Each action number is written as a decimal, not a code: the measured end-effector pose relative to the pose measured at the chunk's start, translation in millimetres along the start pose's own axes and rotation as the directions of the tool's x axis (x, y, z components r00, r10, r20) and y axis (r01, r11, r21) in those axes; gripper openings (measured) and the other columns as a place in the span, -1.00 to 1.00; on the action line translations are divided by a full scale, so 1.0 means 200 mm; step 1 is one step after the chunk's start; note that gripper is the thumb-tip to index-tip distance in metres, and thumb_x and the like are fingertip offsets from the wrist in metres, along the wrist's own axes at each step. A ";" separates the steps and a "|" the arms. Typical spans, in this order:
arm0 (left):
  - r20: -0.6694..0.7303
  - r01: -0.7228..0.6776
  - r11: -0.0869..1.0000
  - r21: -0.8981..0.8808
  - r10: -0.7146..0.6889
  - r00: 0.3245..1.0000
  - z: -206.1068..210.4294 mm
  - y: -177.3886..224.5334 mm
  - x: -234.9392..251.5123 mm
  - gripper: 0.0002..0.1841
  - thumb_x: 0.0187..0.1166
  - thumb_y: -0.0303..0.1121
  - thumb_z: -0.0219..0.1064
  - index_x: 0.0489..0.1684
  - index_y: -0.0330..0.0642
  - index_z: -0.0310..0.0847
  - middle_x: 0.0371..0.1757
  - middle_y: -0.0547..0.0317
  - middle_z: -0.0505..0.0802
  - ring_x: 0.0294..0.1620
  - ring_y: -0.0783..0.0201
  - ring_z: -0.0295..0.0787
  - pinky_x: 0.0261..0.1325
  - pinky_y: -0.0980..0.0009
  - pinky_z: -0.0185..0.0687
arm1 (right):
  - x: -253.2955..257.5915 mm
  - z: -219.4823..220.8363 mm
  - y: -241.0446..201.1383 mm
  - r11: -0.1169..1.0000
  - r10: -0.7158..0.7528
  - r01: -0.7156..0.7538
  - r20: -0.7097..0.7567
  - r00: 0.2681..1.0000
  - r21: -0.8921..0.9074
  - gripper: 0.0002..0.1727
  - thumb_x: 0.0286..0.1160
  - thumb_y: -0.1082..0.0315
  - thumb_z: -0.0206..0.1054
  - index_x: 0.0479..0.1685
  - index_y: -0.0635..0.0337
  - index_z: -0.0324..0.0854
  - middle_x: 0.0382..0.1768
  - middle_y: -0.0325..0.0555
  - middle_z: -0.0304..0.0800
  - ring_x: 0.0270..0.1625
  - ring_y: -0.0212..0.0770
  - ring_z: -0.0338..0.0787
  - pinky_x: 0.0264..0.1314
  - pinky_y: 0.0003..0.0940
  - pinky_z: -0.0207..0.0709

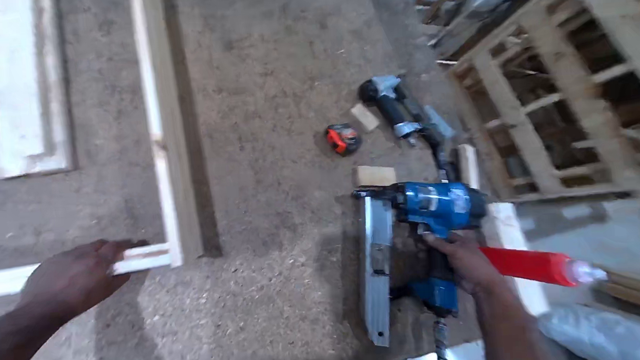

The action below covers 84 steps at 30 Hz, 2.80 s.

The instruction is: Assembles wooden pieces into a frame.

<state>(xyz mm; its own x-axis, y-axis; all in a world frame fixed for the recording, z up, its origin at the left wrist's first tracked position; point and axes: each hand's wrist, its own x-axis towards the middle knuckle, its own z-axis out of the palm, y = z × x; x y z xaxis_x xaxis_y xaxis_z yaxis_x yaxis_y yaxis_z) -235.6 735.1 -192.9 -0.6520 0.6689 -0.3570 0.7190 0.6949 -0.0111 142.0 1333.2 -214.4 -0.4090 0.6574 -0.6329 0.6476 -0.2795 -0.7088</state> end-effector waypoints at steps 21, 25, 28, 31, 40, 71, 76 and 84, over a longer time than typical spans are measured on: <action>0.122 0.039 0.999 -0.025 -0.036 0.992 -0.05 0.02 0.05 -0.57 0.45 -0.04 0.47 0.17 -0.08 0.65 0.04 -0.10 0.83 0.01 -0.20 0.84 -0.08 -0.24 0.70 | -0.53 0.96 0.14 0.965 0.029 -0.176 0.588 0.808 0.195 -0.56 0.24 0.08 0.56 0.04 0.11 0.66 -0.37 0.07 0.85 -0.52 -0.07 0.86 -0.39 -0.10 0.85; 0.136 0.050 0.999 -0.011 -0.048 0.990 -0.06 0.03 0.05 -0.54 0.44 -0.02 0.47 0.19 -0.07 0.62 0.05 -0.10 0.83 0.01 -0.21 0.84 -0.10 -0.26 0.68 | -0.48 1.04 0.17 0.943 -0.100 -0.164 0.717 0.690 0.290 -0.52 0.36 0.07 0.56 0.23 0.08 0.70 0.10 0.21 0.84 -0.48 -0.15 0.82 -0.39 -0.24 0.80; 0.127 0.033 0.999 -0.009 -0.032 0.991 -0.05 0.02 0.06 -0.55 0.45 -0.01 0.46 0.16 -0.08 0.61 0.03 -0.11 0.82 -0.02 -0.22 0.83 -0.15 -0.26 0.67 | -0.45 1.07 0.16 0.916 -0.141 -0.198 0.743 0.655 0.349 -0.55 0.42 0.11 0.50 0.24 0.11 0.68 0.16 0.24 0.81 -0.50 -0.14 0.81 -0.42 -0.23 0.80; 0.129 0.045 0.999 -0.006 -0.044 0.991 -0.06 0.03 0.05 -0.56 0.46 0.00 0.46 0.14 -0.08 0.62 0.03 -0.11 0.82 -0.03 -0.23 0.83 -0.16 -0.26 0.67 | -0.43 1.08 0.14 0.904 -0.151 -0.207 0.734 0.663 0.373 -0.55 0.41 0.11 0.48 0.22 0.13 0.68 0.13 0.22 0.81 -0.53 -0.16 0.79 -0.44 -0.24 0.79; 0.102 0.030 1.000 0.009 -0.030 0.994 -0.06 0.03 0.05 -0.56 0.43 -0.01 0.48 0.14 -0.06 0.63 -0.01 -0.08 0.84 -0.08 -0.20 0.85 -0.21 -0.23 0.67 | -0.43 1.14 0.10 0.898 -0.121 -0.254 0.757 0.642 0.358 -0.63 0.48 0.22 0.33 0.22 0.16 0.64 0.04 0.25 0.83 -0.55 -0.15 0.79 -0.47 -0.24 0.77; 0.029 -0.075 0.989 -0.124 0.079 0.996 -0.06 0.01 0.04 -0.26 0.39 0.28 0.45 0.51 0.05 0.54 0.26 -0.08 0.78 0.22 -0.20 0.77 0.19 -0.27 0.64 | -0.42 1.12 0.11 0.870 -0.142 -0.304 0.787 0.600 0.388 -0.46 0.39 0.14 0.47 0.36 0.15 0.59 0.04 0.20 0.82 -0.53 -0.17 0.79 -0.43 -0.24 0.79; -0.309 -0.323 0.927 -0.192 0.256 0.916 -0.02 0.31 0.09 -0.56 0.72 0.04 0.19 0.21 -0.11 0.73 0.24 -0.07 0.84 0.26 -0.13 0.81 0.30 -0.15 0.67 | -0.45 1.09 0.09 0.864 -0.166 -0.295 0.785 0.597 0.407 -0.45 0.36 0.15 0.48 0.36 0.14 0.61 0.09 0.19 0.83 -0.52 -0.17 0.81 -0.41 -0.24 0.81; -0.389 -0.403 0.902 -0.157 0.318 0.865 0.03 0.35 0.11 -0.63 0.74 -0.09 0.21 0.12 -0.20 0.74 0.20 -0.09 0.86 0.26 -0.12 0.81 0.36 -0.05 0.67 | -0.51 1.07 0.03 0.866 -0.199 -0.288 0.810 0.551 0.408 -0.51 0.39 0.11 0.52 0.26 0.13 0.69 0.09 0.18 0.84 -0.50 -0.17 0.83 -0.36 -0.22 0.83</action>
<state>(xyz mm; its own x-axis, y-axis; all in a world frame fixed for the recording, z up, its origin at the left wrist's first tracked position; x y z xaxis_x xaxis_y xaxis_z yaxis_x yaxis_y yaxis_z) -198.6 797.0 -206.4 -0.4283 0.9022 0.0508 0.8732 0.3988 0.2800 49.5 1114.7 -221.7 -0.8750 -0.1492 -0.4605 0.4165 -0.7168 -0.5592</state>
